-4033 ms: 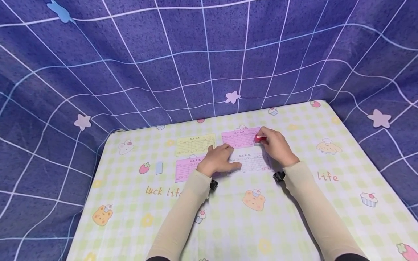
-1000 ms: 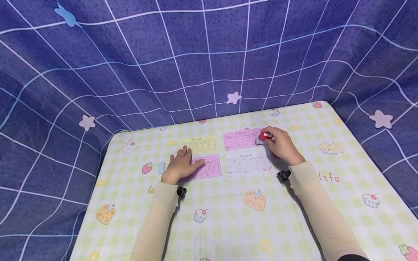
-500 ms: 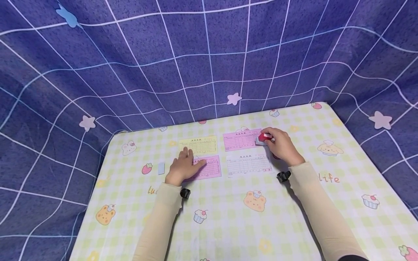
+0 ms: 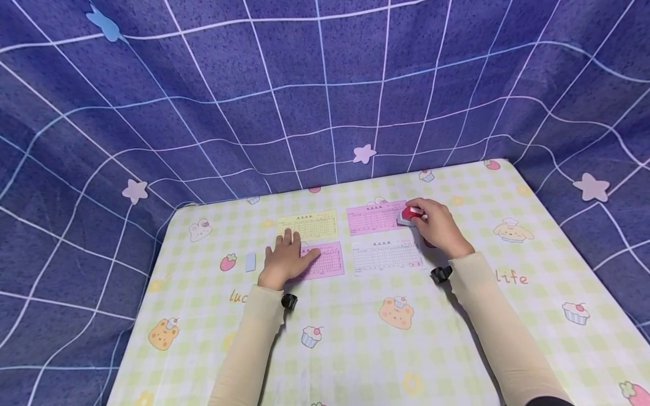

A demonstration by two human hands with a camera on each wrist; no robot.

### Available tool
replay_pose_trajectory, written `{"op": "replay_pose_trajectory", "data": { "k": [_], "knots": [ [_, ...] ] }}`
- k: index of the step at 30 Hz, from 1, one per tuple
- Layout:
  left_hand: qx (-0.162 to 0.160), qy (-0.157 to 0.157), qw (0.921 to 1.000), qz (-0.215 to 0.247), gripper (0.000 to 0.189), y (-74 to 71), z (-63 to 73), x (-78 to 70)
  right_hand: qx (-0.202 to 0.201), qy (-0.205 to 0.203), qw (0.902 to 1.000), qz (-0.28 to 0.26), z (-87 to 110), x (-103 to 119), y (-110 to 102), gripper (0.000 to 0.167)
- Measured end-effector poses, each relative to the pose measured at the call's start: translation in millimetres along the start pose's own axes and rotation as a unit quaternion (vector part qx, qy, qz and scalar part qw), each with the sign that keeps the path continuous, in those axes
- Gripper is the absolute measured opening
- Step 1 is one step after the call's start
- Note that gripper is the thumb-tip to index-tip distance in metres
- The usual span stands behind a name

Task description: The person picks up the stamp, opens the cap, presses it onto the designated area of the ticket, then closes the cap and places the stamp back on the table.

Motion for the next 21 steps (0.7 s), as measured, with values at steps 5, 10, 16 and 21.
{"op": "replay_pose_trajectory", "data": {
  "k": [5, 10, 16, 21],
  "knots": [
    [-0.006, -0.003, 1.0, 0.006, 0.097, -0.6, 1.5, 0.3, -0.001, 0.004, 1.0, 0.003, 0.0, 1.6, -0.8, 0.034],
    [-0.016, 0.004, 0.9998, 0.008, 0.095, -1.2, 2.2, -0.8, -0.005, 0.003, 1.0, 0.0, 0.1, 2.5, -1.7, 0.034],
    [-0.03, 0.018, 0.9994, 0.001, 0.094, 0.4, 1.9, 0.3, 0.002, 0.004, 0.9999, -0.009, -2.8, 4.1, 0.3, 0.035],
    [-0.037, 0.025, 0.999, 0.005, 0.094, 0.0, 2.7, 0.6, 0.003, -0.009, 0.9999, -0.013, -6.5, 8.7, 5.9, 0.033]
  ]
}}
Point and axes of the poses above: each hand's wrist, its own z-axis away from the middle knuckle, its own y-axis out of the palm, x = y × z, the point moved 1 cm from there along -z, towards the middle knuckle, and after that the axes turned 3 degrees about z, right-handed, at the moved point
